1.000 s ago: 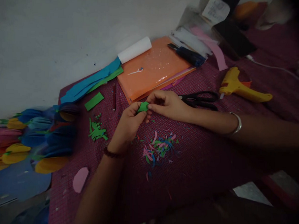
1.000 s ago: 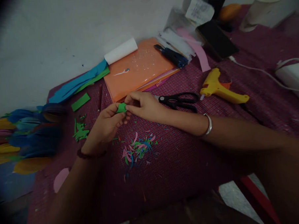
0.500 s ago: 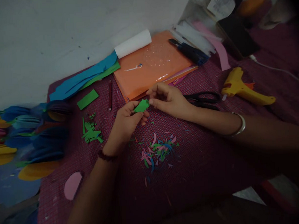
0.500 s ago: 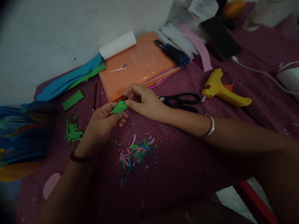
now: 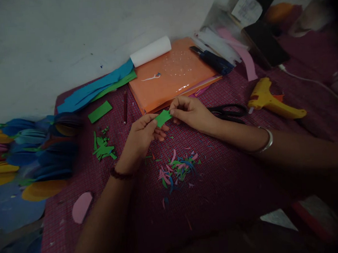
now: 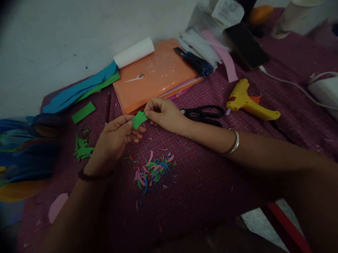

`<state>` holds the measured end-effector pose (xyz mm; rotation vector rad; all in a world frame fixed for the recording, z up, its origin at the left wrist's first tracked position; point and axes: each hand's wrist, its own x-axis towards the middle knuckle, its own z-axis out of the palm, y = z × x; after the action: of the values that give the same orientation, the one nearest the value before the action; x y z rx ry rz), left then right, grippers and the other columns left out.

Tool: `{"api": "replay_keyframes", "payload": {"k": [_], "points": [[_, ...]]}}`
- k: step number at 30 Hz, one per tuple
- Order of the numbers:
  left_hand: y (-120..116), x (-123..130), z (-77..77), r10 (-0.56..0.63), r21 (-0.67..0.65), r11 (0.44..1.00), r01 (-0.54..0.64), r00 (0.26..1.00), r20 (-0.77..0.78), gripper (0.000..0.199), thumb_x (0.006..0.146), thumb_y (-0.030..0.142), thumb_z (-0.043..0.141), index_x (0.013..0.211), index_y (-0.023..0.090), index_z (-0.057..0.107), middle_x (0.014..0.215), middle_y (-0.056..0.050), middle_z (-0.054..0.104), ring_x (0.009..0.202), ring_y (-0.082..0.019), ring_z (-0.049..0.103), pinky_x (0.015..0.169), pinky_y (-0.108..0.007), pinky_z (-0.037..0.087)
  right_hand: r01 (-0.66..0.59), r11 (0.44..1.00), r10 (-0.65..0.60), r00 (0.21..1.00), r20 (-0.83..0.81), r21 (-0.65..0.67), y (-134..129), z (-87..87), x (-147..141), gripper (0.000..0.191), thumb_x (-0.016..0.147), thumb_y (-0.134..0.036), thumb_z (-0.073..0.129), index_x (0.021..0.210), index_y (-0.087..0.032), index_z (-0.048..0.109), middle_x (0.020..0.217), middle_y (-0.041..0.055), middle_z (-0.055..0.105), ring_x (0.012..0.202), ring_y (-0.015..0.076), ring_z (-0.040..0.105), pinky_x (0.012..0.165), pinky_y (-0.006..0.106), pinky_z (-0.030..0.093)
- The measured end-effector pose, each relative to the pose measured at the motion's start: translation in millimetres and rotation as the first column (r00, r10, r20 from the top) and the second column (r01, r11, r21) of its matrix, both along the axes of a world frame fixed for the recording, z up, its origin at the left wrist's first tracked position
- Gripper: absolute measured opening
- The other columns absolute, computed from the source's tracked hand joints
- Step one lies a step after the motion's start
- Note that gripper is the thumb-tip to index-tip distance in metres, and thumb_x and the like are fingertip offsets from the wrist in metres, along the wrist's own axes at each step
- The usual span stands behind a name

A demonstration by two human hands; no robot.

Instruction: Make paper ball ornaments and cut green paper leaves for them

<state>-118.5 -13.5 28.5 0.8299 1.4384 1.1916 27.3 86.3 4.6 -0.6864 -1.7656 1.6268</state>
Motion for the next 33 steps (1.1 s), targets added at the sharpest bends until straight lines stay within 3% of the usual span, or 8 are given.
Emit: {"api": "replay_keyframes", "payload": {"k": [5,9,11,14,16,21,27,33], "points": [[1.5,-4.2,2.5,0.067,-0.013,0.998,-0.068,0.994,-0.086,0.012,0.084,0.013,0.049,0.089,0.014,0.06,0.067,-0.003,0.069,0.049,-0.009,0.059,0.048,-0.019,0.048,0.06,0.987,-0.066,0.997,-0.033,-0.147,2.0,-1.4,-0.6,0.01,0.083,-0.016,0.059,0.075,-0.017,0.052,0.054,-0.0058,0.053,0.046,0.0051,0.048,0.046,0.018,0.041],[0.1,-16.5,0.2,0.002,-0.033,0.999,-0.011,0.965,-0.262,0.015,0.083,0.015,0.049,0.093,0.014,0.061,0.062,-0.002,0.067,0.048,-0.011,0.058,0.047,-0.021,0.046,0.094,0.98,-0.101,0.994,-0.031,-0.176,4.1,-0.7,-0.1,0.012,0.085,-0.015,0.057,0.075,-0.017,0.051,0.055,-0.0052,0.053,0.047,0.0054,0.049,0.046,0.018,0.042],[-1.7,-22.5,-1.9,-0.019,0.016,0.999,0.029,0.894,-0.448,0.014,0.081,0.018,0.055,0.091,0.015,0.065,0.06,-0.001,0.065,0.049,-0.011,0.056,0.047,-0.021,0.043,0.095,0.98,-0.101,0.994,-0.031,-0.172,5.5,-0.2,0.2,0.012,0.085,-0.014,0.057,0.075,-0.017,0.051,0.055,-0.005,0.053,0.047,0.0054,0.048,0.046,0.018,0.041],[-4.2,-23.3,-1.4,0.104,0.19,0.981,0.032,0.743,-0.662,0.012,0.077,0.025,0.066,0.083,0.016,0.069,0.068,-0.002,0.066,0.06,-0.012,0.056,0.054,-0.021,0.042,0.097,0.986,-0.106,0.993,-0.058,-0.139,6.8,1.7,0.9,0.013,0.084,-0.012,0.058,0.073,-0.017,0.052,0.055,-0.0059,0.051,0.045,0.0045,0.044,0.043,0.019,0.036],[-5.3,-17.6,1.7,0.168,0.268,0.964,0.001,0.775,-0.609,0.016,0.079,0.031,0.065,0.084,0.017,0.07,0.075,-0.003,0.066,0.064,-0.012,0.056,0.057,-0.021,0.043,0.091,0.989,-0.101,0.991,-0.085,-0.112,6.2,3.8,1.4,0.013,0.083,-0.013,0.06,0.073,-0.017,0.052,0.056,-0.0064,0.049,0.045,0.0044,0.041,0.042,0.019,0.033],[-5.6,0.9,6.8,0.12,0.26,0.963,-0.068,0.974,-0.191,0.021,0.08,0.037,0.066,0.09,0.018,0.065,0.065,0.0,0.063,0.053,-0.009,0.054,0.047,-0.02,0.042,0.066,0.991,-0.076,0.994,-0.084,-0.114,-3.3,9.7,1.9,0.013,0.083,-0.02,0.062,0.074,-0.018,0.052,0.056,-0.0063,0.047,0.046,0.0054,0.039,0.042,0.021,0.031],[-7.4,7.4,8.3,0.145,0.235,0.964,-0.125,0.987,-0.07,0.012,0.071,0.02,0.071,0.071,0.016,0.059,0.058,0.003,0.062,0.048,-0.007,0.053,0.045,-0.017,0.043,-0.068,0.992,0.058,0.993,-0.099,-0.103,-14.2,17.8,4.4,0.015,0.083,-0.025,0.063,0.082,-0.019,0.05,0.061,-0.006,0.051,0.048,0.0065,0.044,0.043,0.02,0.035],[-8.8,10.3,12.2,0.123,0.198,0.973,-0.123,0.992,0.014,0.013,0.068,0.017,0.072,0.073,0.017,0.06,0.055,0.004,0.059,0.047,-0.006,0.054,0.042,-0.015,0.04,-0.192,0.978,0.187,0.98,-0.06,-0.08,-15.2,22.0,6.7,0.014,0.081,-0.022,0.065,0.083,-0.016,0.053,0.063,-0.0042,0.058,0.05,0.0055,0.048,0.045,0.018,0.038]]}}
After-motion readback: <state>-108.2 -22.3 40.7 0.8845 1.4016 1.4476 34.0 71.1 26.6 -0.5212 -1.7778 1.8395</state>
